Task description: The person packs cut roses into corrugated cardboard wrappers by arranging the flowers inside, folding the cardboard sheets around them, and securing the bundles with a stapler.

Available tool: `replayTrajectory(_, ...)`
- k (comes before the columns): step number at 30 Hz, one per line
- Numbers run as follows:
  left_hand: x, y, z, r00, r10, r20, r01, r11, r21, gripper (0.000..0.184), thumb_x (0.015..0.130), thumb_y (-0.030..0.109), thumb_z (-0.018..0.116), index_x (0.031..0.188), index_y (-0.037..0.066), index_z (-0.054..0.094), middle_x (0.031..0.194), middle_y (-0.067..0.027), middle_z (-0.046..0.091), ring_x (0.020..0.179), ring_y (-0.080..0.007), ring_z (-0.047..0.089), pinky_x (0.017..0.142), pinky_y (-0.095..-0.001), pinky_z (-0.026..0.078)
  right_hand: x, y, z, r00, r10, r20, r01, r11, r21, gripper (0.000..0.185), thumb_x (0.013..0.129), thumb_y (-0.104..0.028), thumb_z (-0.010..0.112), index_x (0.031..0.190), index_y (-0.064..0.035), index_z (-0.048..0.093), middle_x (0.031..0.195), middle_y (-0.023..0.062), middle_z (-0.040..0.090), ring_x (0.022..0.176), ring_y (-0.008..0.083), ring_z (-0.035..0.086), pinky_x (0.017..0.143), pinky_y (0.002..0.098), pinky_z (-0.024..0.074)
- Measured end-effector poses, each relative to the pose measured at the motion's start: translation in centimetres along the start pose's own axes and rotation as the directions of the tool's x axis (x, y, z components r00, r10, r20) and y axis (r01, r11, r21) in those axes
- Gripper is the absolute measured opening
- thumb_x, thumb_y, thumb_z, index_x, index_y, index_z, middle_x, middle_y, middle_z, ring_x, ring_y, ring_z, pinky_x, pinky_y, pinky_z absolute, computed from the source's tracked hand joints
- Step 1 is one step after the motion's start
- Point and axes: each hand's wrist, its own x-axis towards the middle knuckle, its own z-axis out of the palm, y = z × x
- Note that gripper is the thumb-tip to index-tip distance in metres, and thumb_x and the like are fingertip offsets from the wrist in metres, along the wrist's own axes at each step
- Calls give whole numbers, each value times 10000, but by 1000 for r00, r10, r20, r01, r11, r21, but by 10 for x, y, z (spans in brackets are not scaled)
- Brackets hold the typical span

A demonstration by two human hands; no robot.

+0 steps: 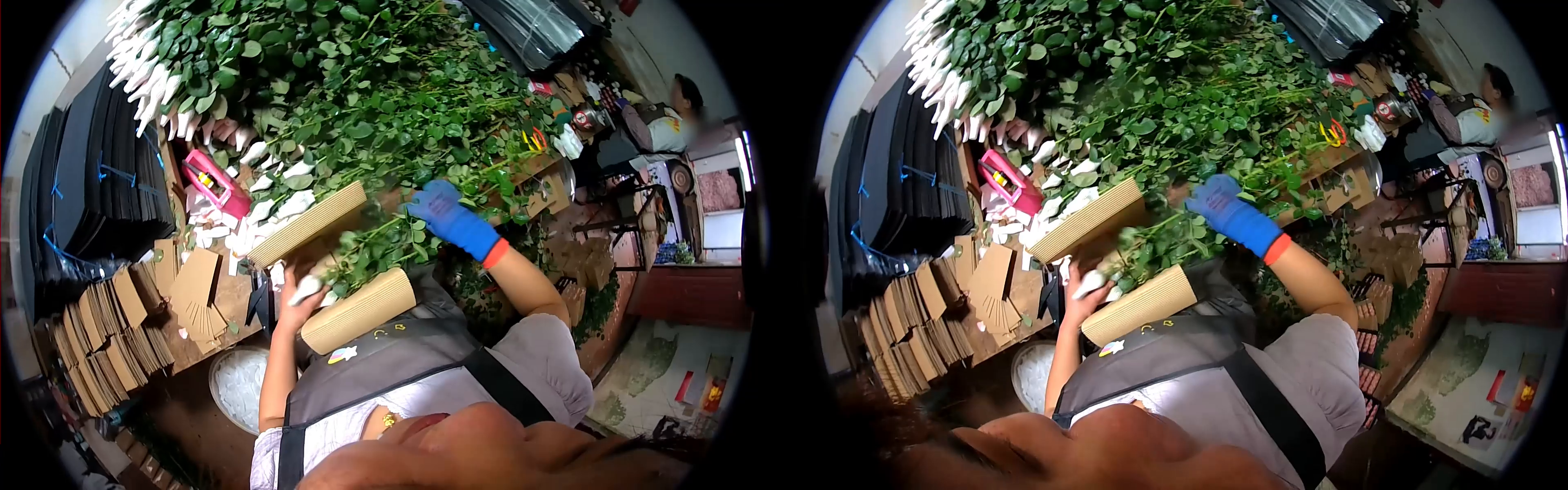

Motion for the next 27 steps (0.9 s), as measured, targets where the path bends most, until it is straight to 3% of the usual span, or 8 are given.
replayTrajectory(3, 1, 10, 0, 1000, 10, 2, -10, 1000, 9, 665, 799, 118, 852, 1387, 54, 548, 1339, -142, 646, 1242, -245, 616, 1034, -353, 477, 12, 7, 78, 987, 25, 161, -22, 1000, -15, 208, 814, -218, 719, 1017, -175, 725, 934, 64, 688, 919, 288, 678, 784, 426, 533)
replayTrajectory(6, 2, 6, -5, 997, 14, 72, -18, 998, 58, 506, 808, 85, 831, 1280, 57, 654, 1212, -103, 706, 1152, -199, 659, 1009, -338, 495, 10, 22, 31, 984, -42, -175, 35, 999, -41, 235, 845, -310, 719, 1042, -184, 736, 962, 79, 709, 911, 290, 685, 819, 420, 539)
replayTrajectory(11, 2, -5, -1, 992, -125, 33, 129, 974, -184, 781, 812, 91, 837, 1489, 90, 448, 1322, -155, 633, 1237, -224, 591, 1009, -360, 513, 73, 76, -26, 746, 357, -562, 65, 801, 596, 328, 872, -286, 692, 1188, -195, 687, 1115, 91, 726, 998, 318, 688, 902, 445, 547)
replayTrajectory(13, 7, -3, -5, 984, -146, 105, 165, 964, -209, 664, 833, 145, 829, 1430, 86, 546, 1310, -127, 643, 1165, -193, 616, 960, -334, 529, 108, 107, -13, 765, 353, -538, -314, 935, 168, 289, 862, -237, 681, 1145, -178, 696, 1251, 78, 677, 1123, 295, 646, 970, 442, 515)
replayTrajectory(16, 15, 8, -6, 997, 3, 78, -2, 1000, -14, 396, 883, 150, 783, 1261, 88, 687, 1256, -123, 651, 1040, -184, 672, 841, -310, 572, 133, 126, 25, 908, 400, -123, -413, 904, -111, 311, 828, -232, 707, 1135, -182, 698, 1304, 54, 639, 1202, 267, 588, 1020, 471, 475)
replayTrajectory(19, 9, -1, 10, 991, -85, -102, 80, 996, -47, 285, 916, 144, 752, 1175, 47, 686, 1121, -113, 637, 1009, -214, 713, 822, -338, 608, 121, 145, -1, 753, 285, -593, -248, 958, 146, 351, 814, -241, 729, 1161, -196, 702, 1324, 36, 620, 1245, 245, 546, 1045, 488, 447)
replayTrajectory(22, 9, 0, 15, 944, 286, -165, -212, 907, 363, 230, 849, 79, 736, 1067, 59, 669, 1042, -146, 653, 929, -318, 670, 798, -397, 554, 69, 103, -93, 514, 118, -850, -286, 957, -41, 376, 813, -229, 746, 1186, -210, 704, 1232, 45, 663, 1136, 263, 600, 1005, 470, 474)
replayTrajectory(27, 11, -12, 17, 942, 281, -182, -222, 931, 291, 192, 860, 118, 753, 1021, 61, 665, 970, -150, 695, 830, -317, 619, 744, -413, 504, 4, 68, -92, 743, 296, -600, 49, 870, 490, 306, 822, -148, 750, 1123, -199, 731, 1048, 41, 715, 967, 289, 659, 915, 419, 524)
